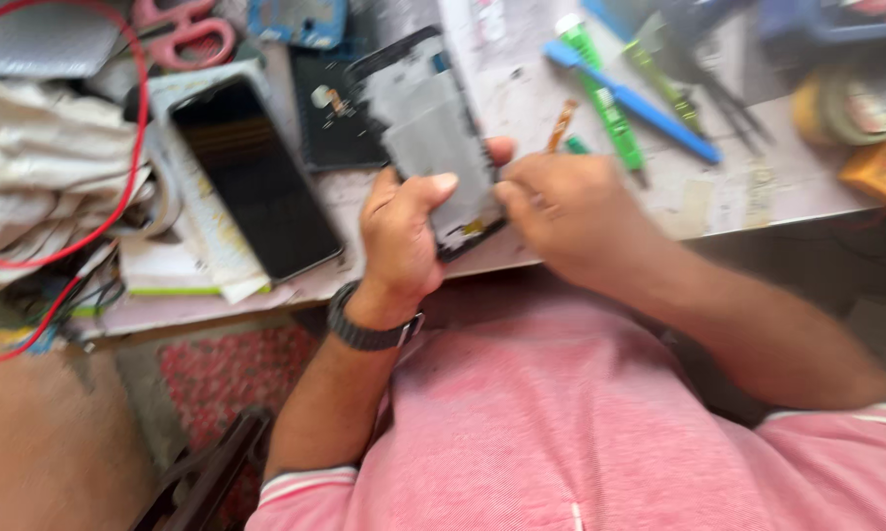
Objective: The person scrapes adhesive residue from the inside of a smartphone frame using a small green tool. They hold the frame with one hand and carefully scrape along the edges and corners to remove the sticky material.
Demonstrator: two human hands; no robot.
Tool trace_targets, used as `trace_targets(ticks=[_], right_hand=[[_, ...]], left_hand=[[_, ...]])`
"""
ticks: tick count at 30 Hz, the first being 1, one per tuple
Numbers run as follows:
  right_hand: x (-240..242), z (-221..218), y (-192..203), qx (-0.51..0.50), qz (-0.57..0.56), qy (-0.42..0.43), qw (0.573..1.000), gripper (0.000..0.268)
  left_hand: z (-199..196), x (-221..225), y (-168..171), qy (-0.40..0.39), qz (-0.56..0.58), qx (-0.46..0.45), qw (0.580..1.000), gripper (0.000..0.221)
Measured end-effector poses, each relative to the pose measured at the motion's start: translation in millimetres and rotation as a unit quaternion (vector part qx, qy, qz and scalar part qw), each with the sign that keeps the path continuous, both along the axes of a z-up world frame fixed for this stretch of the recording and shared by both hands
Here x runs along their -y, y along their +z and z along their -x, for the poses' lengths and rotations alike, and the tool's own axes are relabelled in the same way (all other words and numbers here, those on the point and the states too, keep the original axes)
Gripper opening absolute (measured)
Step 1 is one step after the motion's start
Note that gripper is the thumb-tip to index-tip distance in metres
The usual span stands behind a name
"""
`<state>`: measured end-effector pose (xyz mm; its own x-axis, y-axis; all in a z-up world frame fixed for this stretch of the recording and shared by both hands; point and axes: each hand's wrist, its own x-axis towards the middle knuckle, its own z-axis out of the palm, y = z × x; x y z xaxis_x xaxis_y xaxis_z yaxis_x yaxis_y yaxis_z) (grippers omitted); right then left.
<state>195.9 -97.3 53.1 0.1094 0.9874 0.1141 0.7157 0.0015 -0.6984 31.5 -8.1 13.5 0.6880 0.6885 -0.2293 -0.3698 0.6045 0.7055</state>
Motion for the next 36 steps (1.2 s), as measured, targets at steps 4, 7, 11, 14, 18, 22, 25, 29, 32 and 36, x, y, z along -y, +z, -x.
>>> trace_targets(ticks=[4, 7, 11, 14, 18, 22, 25, 29, 32, 36], right_hand=[[14, -24, -4, 0.071, -0.071, -0.017, 0.995, 0.008], [29, -62, 3, 0.17, -0.064, -0.08, 0.98, 0.008], [38, -81, 6, 0.2, -0.013, -0.104, 0.974, 0.008], [35, -72, -1, 0.225, -0.019, -0.099, 0.969, 0.009], [28, -69, -6, 0.247, -0.012, -0.097, 0.964, 0.017], [31, -79, -4, 0.238, -0.014, -0.082, 0.968, 0.015], [38, -93, 6, 0.222, -0.011, -0.09, 0.971, 0.013], [41, -99, 10, 0.255, -0.001, -0.082, 0.963, 0.017], [33, -94, 2, 0.297, -0.005, -0.083, 0.951, 0.017], [23, -91, -7, 0.359, -0.002, -0.081, 0.93, 0.02]], left_hand=[[-2, -1, 7, -0.012, 0.004, -0.029, 1.0, 0.047], [0, -6, 12, -0.031, -0.003, -0.055, 0.998, 0.048], [0, -12, 16, -0.036, 0.018, -0.094, 0.995, 0.05], [0, -16, 17, -0.061, 0.021, -0.077, 0.995, 0.048], [1, -19, 19, -0.071, 0.043, -0.088, 0.993, 0.046], [0, -19, 17, -0.062, 0.052, -0.101, 0.992, 0.044], [-1, -17, 13, -0.052, 0.048, -0.098, 0.993, 0.042], [2, -16, 2, -0.052, 0.046, -0.071, 0.995, 0.038], [1, -13, -4, -0.042, 0.074, -0.061, 0.995, 0.033], [4, -6, -4, -0.112, 0.159, 0.036, 0.98, 0.05]])
